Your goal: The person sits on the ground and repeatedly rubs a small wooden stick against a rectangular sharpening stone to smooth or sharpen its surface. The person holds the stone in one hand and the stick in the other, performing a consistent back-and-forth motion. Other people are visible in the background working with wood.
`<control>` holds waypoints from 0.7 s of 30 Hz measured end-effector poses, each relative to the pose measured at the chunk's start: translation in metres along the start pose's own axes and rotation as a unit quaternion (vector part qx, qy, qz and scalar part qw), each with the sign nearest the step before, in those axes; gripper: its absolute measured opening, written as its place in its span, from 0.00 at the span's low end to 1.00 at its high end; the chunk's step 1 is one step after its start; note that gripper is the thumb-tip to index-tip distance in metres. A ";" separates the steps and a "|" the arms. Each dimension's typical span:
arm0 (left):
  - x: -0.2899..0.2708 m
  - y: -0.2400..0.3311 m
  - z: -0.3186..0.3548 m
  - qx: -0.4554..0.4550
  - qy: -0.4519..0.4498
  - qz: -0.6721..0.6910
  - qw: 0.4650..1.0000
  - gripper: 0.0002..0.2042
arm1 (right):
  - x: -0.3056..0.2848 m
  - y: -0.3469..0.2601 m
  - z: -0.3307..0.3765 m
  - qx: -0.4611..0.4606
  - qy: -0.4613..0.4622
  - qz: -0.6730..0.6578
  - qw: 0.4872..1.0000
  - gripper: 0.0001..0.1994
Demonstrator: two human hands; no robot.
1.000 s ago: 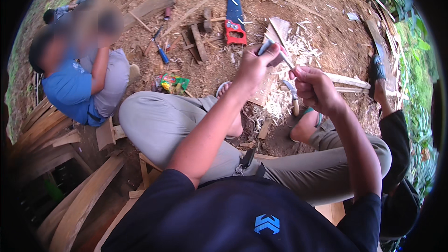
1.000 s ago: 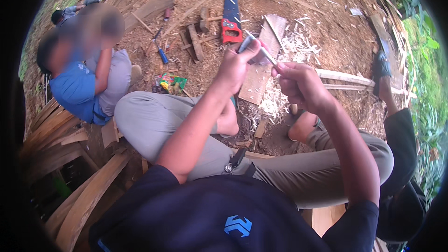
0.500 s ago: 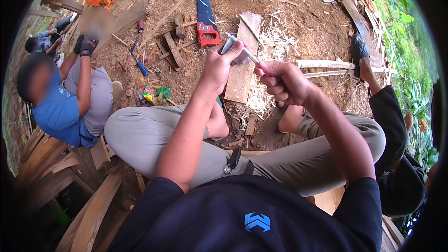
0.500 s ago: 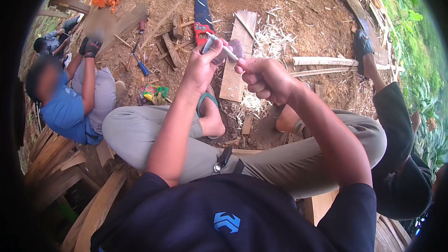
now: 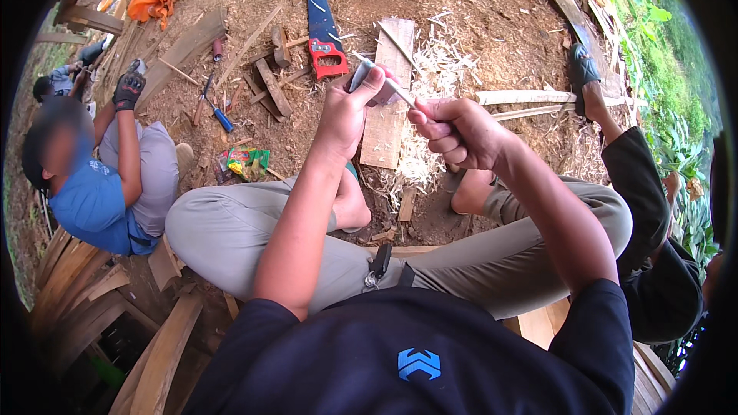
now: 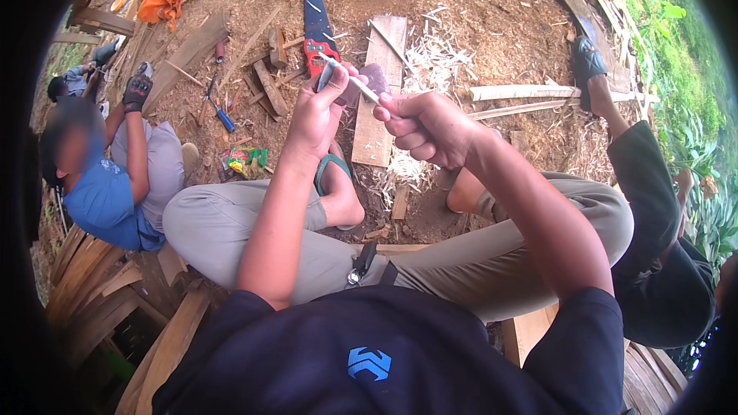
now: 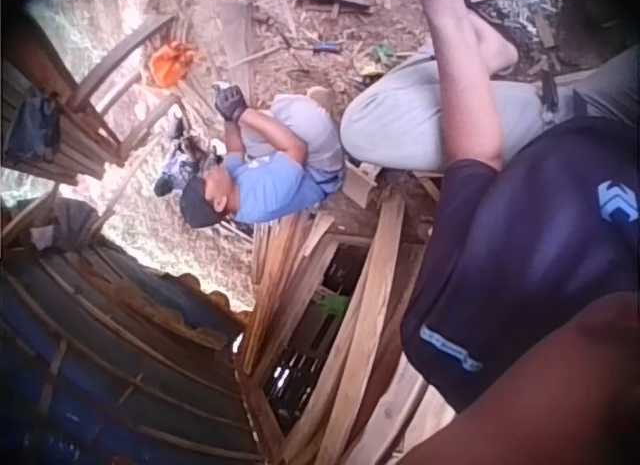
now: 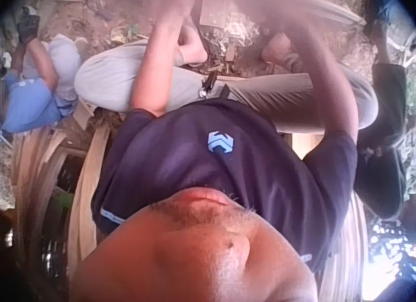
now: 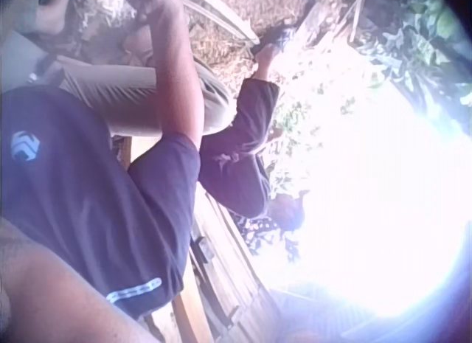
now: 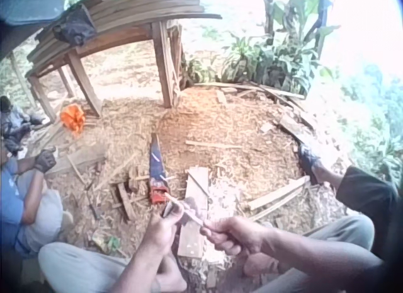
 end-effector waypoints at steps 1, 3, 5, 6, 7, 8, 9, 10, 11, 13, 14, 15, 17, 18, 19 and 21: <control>0.002 0.003 0.000 -0.005 0.023 -0.030 0.999 0.10 | -0.003 -0.003 -0.002 -0.023 0.030 0.032 0.999 0.11; -0.001 0.003 -0.002 0.014 0.104 -0.092 0.990 0.11 | -0.017 -0.014 -0.009 -0.175 0.158 0.263 0.935 0.13; -0.003 0.000 0.002 0.020 0.176 -0.120 0.977 0.11 | 0.006 -0.025 0.005 -0.279 0.341 0.579 0.686 0.14; -0.003 -0.003 0.003 0.018 0.174 -0.112 0.978 0.11 | 0.008 -0.020 0.007 -0.295 0.355 0.582 0.669 0.14; -0.002 -0.006 0.004 0.016 0.170 -0.106 0.980 0.11 | 0.008 -0.014 0.007 -0.312 0.370 0.584 0.652 0.13; -0.002 -0.010 0.004 0.013 0.164 -0.098 0.982 0.11 | 0.005 -0.008 0.007 -0.327 0.388 0.586 0.632 0.13; -0.004 -0.013 0.003 0.000 0.153 -0.106 0.982 0.11 | -0.009 0.000 -0.006 -0.330 0.346 0.541 0.692 0.12; -0.006 -0.014 0.003 -0.013 0.146 -0.095 0.985 0.11 | -0.014 0.000 -0.009 -0.304 0.316 0.494 0.751 0.12; -0.008 -0.016 0.004 -0.026 0.140 -0.083 0.986 0.11 | -0.017 0.001 -0.012 -0.276 0.284 0.444 0.804 0.12; -0.006 -0.011 0.006 -0.046 0.116 -0.124 0.984 0.11 | -0.019 0.005 -0.014 -0.216 0.217 0.333 0.892 0.12; -0.006 -0.008 0.006 -0.038 0.132 -0.133 0.982 0.11 | -0.018 0.007 -0.014 -0.185 0.182 0.274 0.926 0.12; -0.006 -0.006 0.006 -0.030 0.148 -0.143 0.978 0.11 | -0.016 0.009 -0.015 -0.153 0.146 0.212 0.954 0.12; -0.010 -0.008 0.006 -0.023 0.181 -0.173 0.968 0.11 | -0.014 -0.005 -0.024 -0.263 0.247 0.457 0.813 0.10; -0.013 -0.014 0.005 -0.024 0.196 -0.170 0.965 0.11 | -0.012 -0.005 -0.009 -0.327 0.371 0.612 0.617 0.09; -0.014 -0.020 0.004 -0.025 0.210 -0.168 0.963 0.11 | -0.011 -0.003 -0.010 -0.351 0.368 0.607 0.610 0.09; -0.020 -0.029 0.005 -0.032 0.218 -0.171 0.960 0.12 | -0.015 0.007 -0.016 -0.399 0.361 0.597 0.595 0.08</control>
Point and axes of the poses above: each hand's wrist, its own z-axis away from the middle knuckle, its own x-axis out of the palm, y = z × x, the point moved 6 cm from there along -z, towards the middle knuckle, and after that the axes turned 4 degrees about z, right-handed, at the moved point
